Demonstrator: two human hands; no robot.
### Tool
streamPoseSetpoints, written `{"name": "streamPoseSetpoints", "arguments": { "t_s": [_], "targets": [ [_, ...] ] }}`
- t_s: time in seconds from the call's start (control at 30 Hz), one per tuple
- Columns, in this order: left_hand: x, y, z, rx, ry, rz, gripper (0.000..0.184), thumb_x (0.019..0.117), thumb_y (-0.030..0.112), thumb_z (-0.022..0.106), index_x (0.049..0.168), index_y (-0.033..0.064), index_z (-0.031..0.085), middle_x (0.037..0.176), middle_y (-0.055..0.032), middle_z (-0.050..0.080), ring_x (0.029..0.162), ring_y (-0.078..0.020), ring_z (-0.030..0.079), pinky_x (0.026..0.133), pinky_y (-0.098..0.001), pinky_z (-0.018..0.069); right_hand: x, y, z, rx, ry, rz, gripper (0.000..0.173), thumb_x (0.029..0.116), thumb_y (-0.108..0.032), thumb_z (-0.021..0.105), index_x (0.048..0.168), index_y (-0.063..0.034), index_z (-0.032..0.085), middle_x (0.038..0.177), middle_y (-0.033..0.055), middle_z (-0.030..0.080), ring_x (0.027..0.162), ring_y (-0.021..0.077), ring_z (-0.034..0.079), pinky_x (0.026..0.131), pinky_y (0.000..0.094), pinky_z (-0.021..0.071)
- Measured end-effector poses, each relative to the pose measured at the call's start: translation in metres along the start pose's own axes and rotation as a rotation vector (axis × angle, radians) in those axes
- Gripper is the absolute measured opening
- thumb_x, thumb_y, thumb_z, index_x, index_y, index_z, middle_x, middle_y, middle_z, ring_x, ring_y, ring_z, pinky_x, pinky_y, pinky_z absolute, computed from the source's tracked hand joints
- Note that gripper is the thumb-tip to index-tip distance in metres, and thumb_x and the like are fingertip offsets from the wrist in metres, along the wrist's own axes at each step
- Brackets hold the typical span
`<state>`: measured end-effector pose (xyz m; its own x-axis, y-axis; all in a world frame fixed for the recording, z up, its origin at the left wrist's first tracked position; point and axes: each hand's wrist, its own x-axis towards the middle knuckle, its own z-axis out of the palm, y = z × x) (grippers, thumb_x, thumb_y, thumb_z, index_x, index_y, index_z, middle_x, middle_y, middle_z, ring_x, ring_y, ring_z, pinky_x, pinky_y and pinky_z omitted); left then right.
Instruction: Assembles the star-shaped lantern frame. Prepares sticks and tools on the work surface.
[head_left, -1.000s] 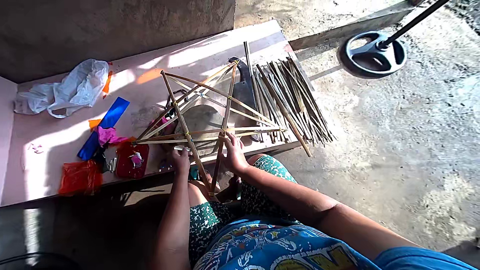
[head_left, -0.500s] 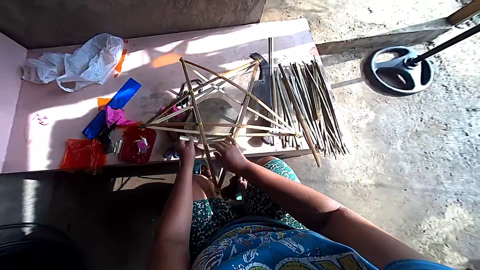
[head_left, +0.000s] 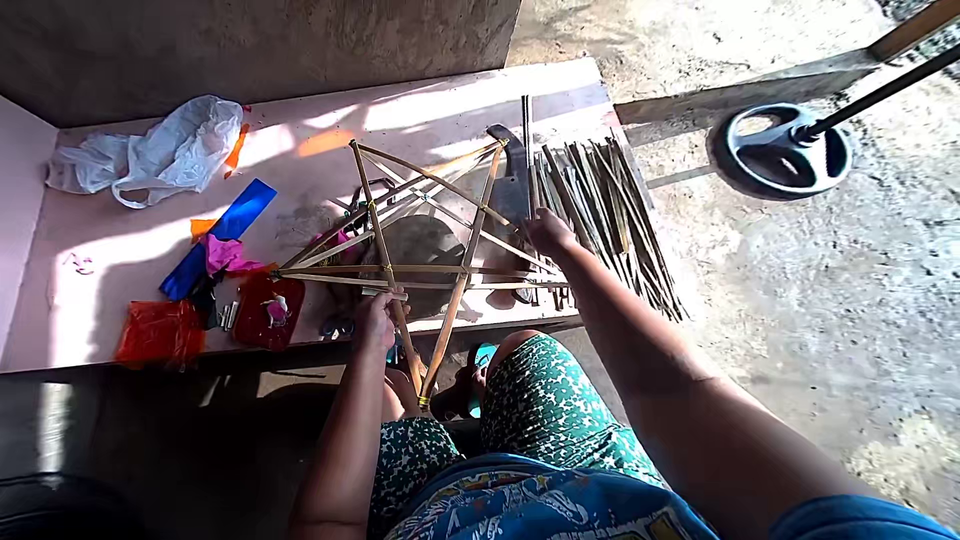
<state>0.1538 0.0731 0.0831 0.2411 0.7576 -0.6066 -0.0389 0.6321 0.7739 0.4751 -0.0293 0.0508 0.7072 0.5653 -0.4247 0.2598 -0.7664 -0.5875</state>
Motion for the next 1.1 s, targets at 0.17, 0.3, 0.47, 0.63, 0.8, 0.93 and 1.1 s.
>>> {"name": "streamPoseSetpoints", "arguments": {
  "t_s": [0.17, 0.3, 0.47, 0.63, 0.8, 0.93, 1.1],
  "targets": [
    [-0.003, 0.008, 0.015, -0.034, 0.131, 0.031, 0.013, 0.1045, 0.003, 0.045, 0.103, -0.0006, 0.058, 0.096, -0.0131, 0.063, 0.077, -0.019, 0.062, 0.069, -0.0309, 0.0543, -0.008, 0.005, -0.003, 0.35, -0.158, -0.002, 0.029, 0.1075, -0.01, 0.048, 0.131, 0.0005, 0.062, 0.125, 0.0191, 0.066, 0.112, 0.0251, 0.064, 0.101, 0.0441, 0.0483],
    [0.008, 0.024, 0.012, 0.085, 0.173, 0.157, 0.015, 0.1035, 0.005, 0.049, 0.106, -0.0007, 0.062, 0.095, -0.011, 0.066, 0.078, -0.0158, 0.063, 0.068, -0.0285, 0.0521, -0.039, -0.005, -0.01, 0.407, -0.093, -0.077, 0.028, 0.1035, -0.006, 0.055, 0.13, -0.0006, 0.063, 0.125, 0.0181, 0.066, 0.114, 0.0255, 0.063, 0.101, 0.0464, 0.0479],
    [0.027, 0.082, 0.004, 0.319, 0.106, 0.414, 0.013, 0.1008, 0.005, 0.053, 0.108, -0.002, 0.062, 0.091, -0.0074, 0.068, 0.073, -0.0101, 0.064, 0.066, -0.025, 0.0537, -0.097, -0.017, 0.001, 0.905, -0.102, -0.039, 0.027, 0.1048, -0.007, 0.052, 0.131, -0.0031, 0.057, 0.112, 0.0064, 0.064, 0.093, 0.0098, 0.062, 0.083, 0.0298, 0.0521],
    [0.061, 0.15, 0.01, 0.585, -0.014, 0.673, 0.023, 0.1009, 0.01, 0.055, 0.115, -0.0074, 0.061, 0.099, -0.0124, 0.066, 0.084, -0.0142, 0.065, 0.079, -0.0348, 0.057, -0.144, -0.048, 0.03, 1.147, -0.133, 0.046, 0.03, 0.1028, 0.0, 0.052, 0.132, -0.0047, 0.05, 0.112, 0.0086, 0.064, 0.094, 0.0148, 0.063, 0.082, 0.0346, 0.0528],
    [0.09, 0.208, 0.025, 0.795, -0.09, 0.765, 0.026, 0.0977, 0.011, 0.053, 0.113, -0.0088, 0.06, 0.098, -0.0143, 0.066, 0.081, -0.0147, 0.064, 0.078, -0.037, 0.0559, -0.177, -0.059, 0.06, 1.081, -0.314, -0.041, 0.023, 0.1003, 0.006, 0.051, 0.123, 0.0022, 0.048, 0.117, 0.0123, 0.063, 0.106, 0.0137, 0.064, 0.093, 0.031, 0.0527],
    [0.111, 0.217, 0.04, 0.803, -0.178, 0.708, 0.015, 0.0954, 0.007, 0.051, 0.103, -0.0038, 0.059, 0.085, -0.0045, 0.063, 0.071, -0.0071, 0.063, 0.072, -0.0289, 0.0564, -0.192, -0.06, 0.079, 1.03, -0.565, -0.046, 0.015, 0.1015, 0.001, 0.055, 0.116, 0.0007, 0.051, 0.105, 0.0074, 0.063, 0.094, 0.0096, 0.063, 0.085, 0.0266, 0.0534],
    [0.14, 0.202, 0.053, 0.91, -0.235, 0.623, 0.016, 0.0958, 0.006, 0.05, 0.1, -0.0072, 0.059, 0.083, -0.008, 0.064, 0.07, -0.0093, 0.063, 0.071, -0.0324, 0.0564, -0.198, -0.065, 0.092, 0.95, -0.838, -0.011, 0.027, 0.1037, -0.006, 0.054, 0.129, 0.0021, 0.05, 0.118, 0.0103, 0.062, 0.106, 0.0133, 0.064, 0.094, 0.0315, 0.053]
  ]
}}
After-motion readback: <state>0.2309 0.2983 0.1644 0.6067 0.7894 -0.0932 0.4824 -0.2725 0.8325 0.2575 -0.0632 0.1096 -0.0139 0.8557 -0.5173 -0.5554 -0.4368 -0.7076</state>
